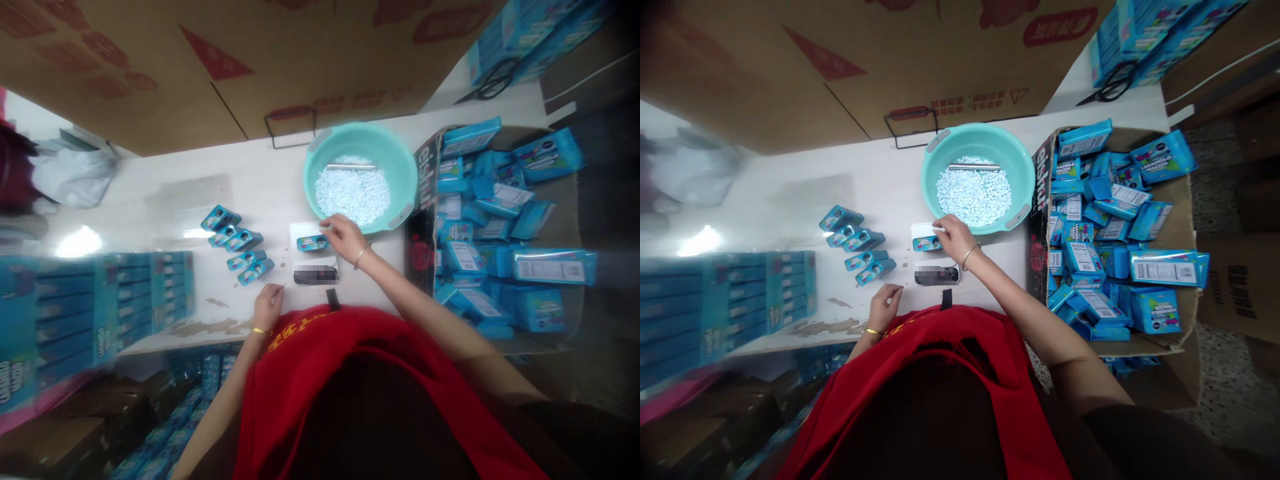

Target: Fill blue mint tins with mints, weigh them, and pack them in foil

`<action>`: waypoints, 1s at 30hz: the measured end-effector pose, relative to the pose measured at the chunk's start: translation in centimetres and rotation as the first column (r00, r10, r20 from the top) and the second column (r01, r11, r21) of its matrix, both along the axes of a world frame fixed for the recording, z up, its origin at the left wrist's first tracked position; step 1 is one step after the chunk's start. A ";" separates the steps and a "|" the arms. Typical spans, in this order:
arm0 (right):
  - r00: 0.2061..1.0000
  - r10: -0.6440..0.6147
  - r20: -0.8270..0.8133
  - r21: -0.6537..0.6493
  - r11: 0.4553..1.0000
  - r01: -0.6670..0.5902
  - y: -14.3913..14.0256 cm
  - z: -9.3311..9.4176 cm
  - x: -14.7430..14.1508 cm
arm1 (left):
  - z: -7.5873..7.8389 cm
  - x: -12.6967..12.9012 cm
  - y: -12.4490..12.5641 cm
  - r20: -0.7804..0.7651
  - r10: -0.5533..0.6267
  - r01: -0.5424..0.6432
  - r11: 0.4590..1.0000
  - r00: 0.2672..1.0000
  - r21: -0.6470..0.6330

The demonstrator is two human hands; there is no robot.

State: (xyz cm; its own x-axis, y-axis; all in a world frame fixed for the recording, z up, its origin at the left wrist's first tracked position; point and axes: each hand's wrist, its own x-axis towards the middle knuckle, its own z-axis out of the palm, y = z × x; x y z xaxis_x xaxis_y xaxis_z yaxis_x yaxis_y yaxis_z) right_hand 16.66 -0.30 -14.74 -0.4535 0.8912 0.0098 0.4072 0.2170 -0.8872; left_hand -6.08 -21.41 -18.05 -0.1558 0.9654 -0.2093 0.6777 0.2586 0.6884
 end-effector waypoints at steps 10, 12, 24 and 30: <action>0.574 0.273 0.772 -0.356 0.934 0.035 8.5 -6.0 2.0 | -0.8 -0.9 -0.5 -0.028 -0.022 0.021 0.998 0.999 -0.062; 0.573 0.296 0.764 -0.358 0.934 -0.005 8.7 -6.5 1.3 | -0.8 -1.1 -0.6 -0.034 -0.009 0.006 0.998 0.999 -0.065; 0.974 -0.076 0.212 -0.348 0.926 0.148 4.5 -0.2 3.6 | -1.0 -0.9 0.0 -0.037 -0.022 0.020 0.998 0.999 -0.066; 0.946 0.208 0.247 -0.127 0.975 -0.181 -0.3 3.0 -1.0 | -0.4 -0.2 0.0 -0.010 -0.015 0.014 0.998 1.000 -0.065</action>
